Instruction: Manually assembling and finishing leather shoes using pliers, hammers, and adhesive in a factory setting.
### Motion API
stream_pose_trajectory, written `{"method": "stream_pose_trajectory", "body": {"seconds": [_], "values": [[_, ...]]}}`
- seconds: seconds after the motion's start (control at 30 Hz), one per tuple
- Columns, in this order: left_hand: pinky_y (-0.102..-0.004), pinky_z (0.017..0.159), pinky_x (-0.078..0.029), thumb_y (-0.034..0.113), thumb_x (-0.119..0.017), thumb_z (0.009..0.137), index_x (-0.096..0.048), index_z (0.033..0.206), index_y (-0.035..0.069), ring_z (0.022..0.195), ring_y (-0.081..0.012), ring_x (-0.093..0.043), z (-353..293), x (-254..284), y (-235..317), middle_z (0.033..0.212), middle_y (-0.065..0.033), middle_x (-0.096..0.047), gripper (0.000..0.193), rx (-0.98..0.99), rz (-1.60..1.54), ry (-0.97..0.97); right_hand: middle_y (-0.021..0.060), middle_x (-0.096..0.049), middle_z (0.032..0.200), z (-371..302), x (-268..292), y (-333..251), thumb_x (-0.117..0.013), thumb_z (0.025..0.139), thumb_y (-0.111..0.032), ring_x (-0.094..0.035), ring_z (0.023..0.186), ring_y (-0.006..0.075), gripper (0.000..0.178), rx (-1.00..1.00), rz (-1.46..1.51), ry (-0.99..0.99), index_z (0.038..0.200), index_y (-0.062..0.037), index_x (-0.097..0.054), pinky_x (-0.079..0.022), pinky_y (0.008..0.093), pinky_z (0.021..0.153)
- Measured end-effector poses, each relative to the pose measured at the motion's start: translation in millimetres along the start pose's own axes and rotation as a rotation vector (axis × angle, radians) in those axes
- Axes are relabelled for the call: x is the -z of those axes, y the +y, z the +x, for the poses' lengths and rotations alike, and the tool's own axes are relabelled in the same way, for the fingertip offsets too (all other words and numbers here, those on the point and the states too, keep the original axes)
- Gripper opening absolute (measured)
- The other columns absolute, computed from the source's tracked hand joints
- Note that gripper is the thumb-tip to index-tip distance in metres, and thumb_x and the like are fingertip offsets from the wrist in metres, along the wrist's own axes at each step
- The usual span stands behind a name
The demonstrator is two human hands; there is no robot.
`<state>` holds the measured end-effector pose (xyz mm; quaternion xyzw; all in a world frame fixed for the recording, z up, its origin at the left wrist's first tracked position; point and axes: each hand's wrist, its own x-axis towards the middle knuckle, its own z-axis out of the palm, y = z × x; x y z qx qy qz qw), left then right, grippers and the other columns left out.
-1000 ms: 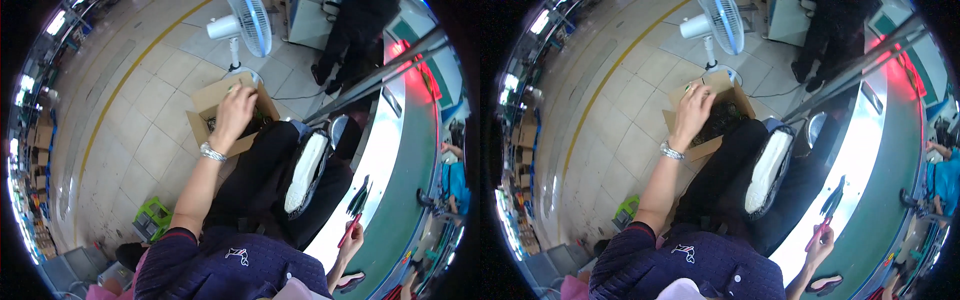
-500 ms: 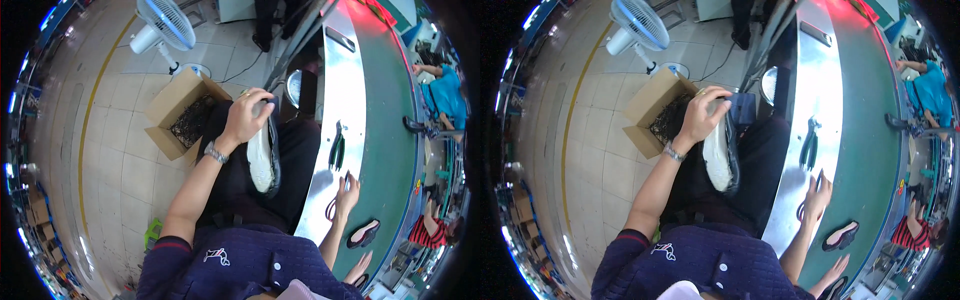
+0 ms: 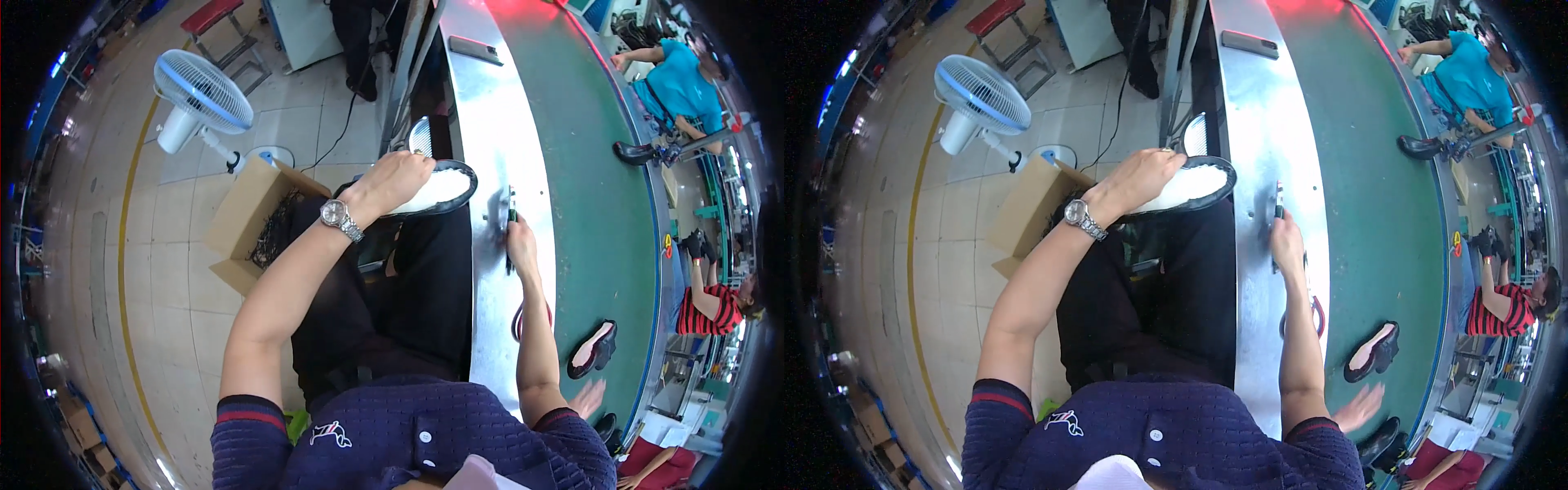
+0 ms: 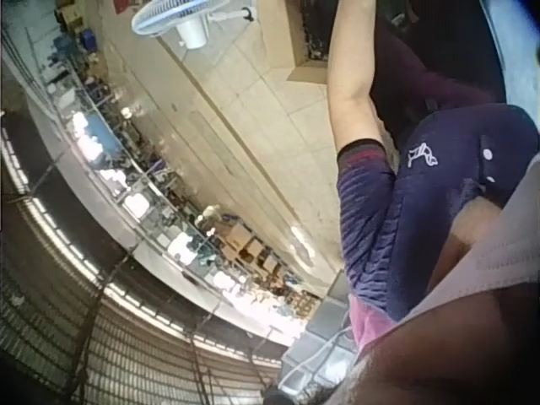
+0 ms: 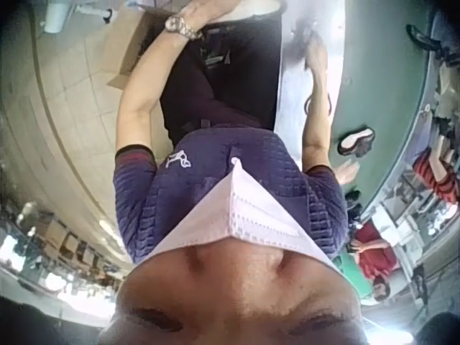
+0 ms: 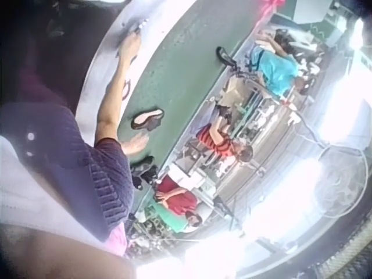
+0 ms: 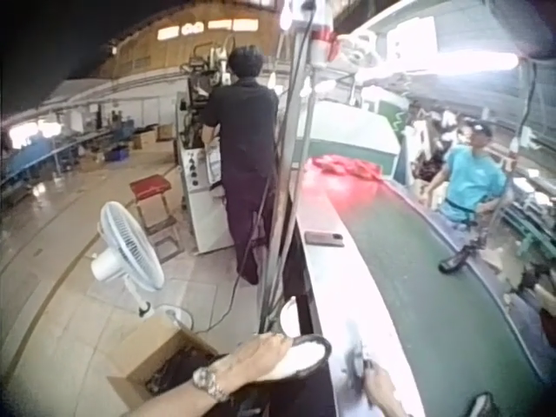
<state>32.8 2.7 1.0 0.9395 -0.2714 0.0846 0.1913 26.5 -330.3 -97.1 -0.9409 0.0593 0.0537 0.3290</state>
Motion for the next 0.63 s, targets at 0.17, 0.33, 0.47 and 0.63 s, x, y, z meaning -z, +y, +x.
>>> {"method": "stream_pose_trajectory", "body": {"seconds": [0.17, 0.33, 0.47, 0.63], "values": [[-0.0436, 0.067, -0.05, 0.014, -0.056, 0.088, -0.063, 0.091, -0.002, 0.076, -0.0363, -0.064, 10.4, -3.7, -10.7, 0.077, -0.022, -0.065, 0.018, 0.232, -0.107, 0.024, 0.0018, -0.061, 0.079, -38.0, 45.3, -72.0, -0.054, 0.096, -0.026, -0.055, 0.07, 0.0101, 0.028, -0.153, 0.751, -0.231, 0.115, -0.0051, -0.052, -0.041, 0.026, 0.064], [-0.0404, 0.065, -0.05, 0.027, -0.063, 0.085, -0.066, 0.089, -0.002, 0.071, -0.0316, -0.066, 7.7, 8.4, -31.2, 0.074, -0.0188, -0.067, 0.029, 0.418, -0.467, 0.074, 0.0072, -0.066, 0.094, -35.6, 75.8, -158.8, -0.052, 0.096, -0.012, -0.061, 0.087, 0.0132, 0.057, 0.065, 0.406, -0.772, 0.147, -0.0069, -0.026, -0.046, 0.0261, 0.072], [-0.0392, 0.082, -0.05, 0.025, -0.075, 0.074, -0.047, 0.124, -0.009, 0.091, -0.0361, -0.063, -14.4, 13.0, 3.5, 0.101, -0.0241, -0.064, 0.067, 0.386, -0.464, -0.124, 0.0125, -0.065, 0.11, -7.6, 72.1, -188.0, -0.049, 0.096, -0.005, -0.063, 0.1, 0.0177, 0.063, 0.09, 0.263, -0.983, 0.151, -0.0095, -0.018, -0.05, 0.0306, 0.085], [-0.042, 0.107, -0.033, 0.01, -0.08, 0.064, -0.022, 0.141, -0.012, 0.119, -0.0368, -0.049, -49.6, -9.1, 51.1, 0.124, -0.0246, -0.053, 0.099, 0.35, -0.156, 0.167, 0.011, -0.061, 0.117, -24.5, 63.9, -209.4, -0.055, 0.096, -0.015, -0.063, 0.097, 0.0172, 0.069, 0.032, -0.001, -0.989, 0.152, -0.0183, -0.016, -0.05, 0.0306, 0.091]]}}
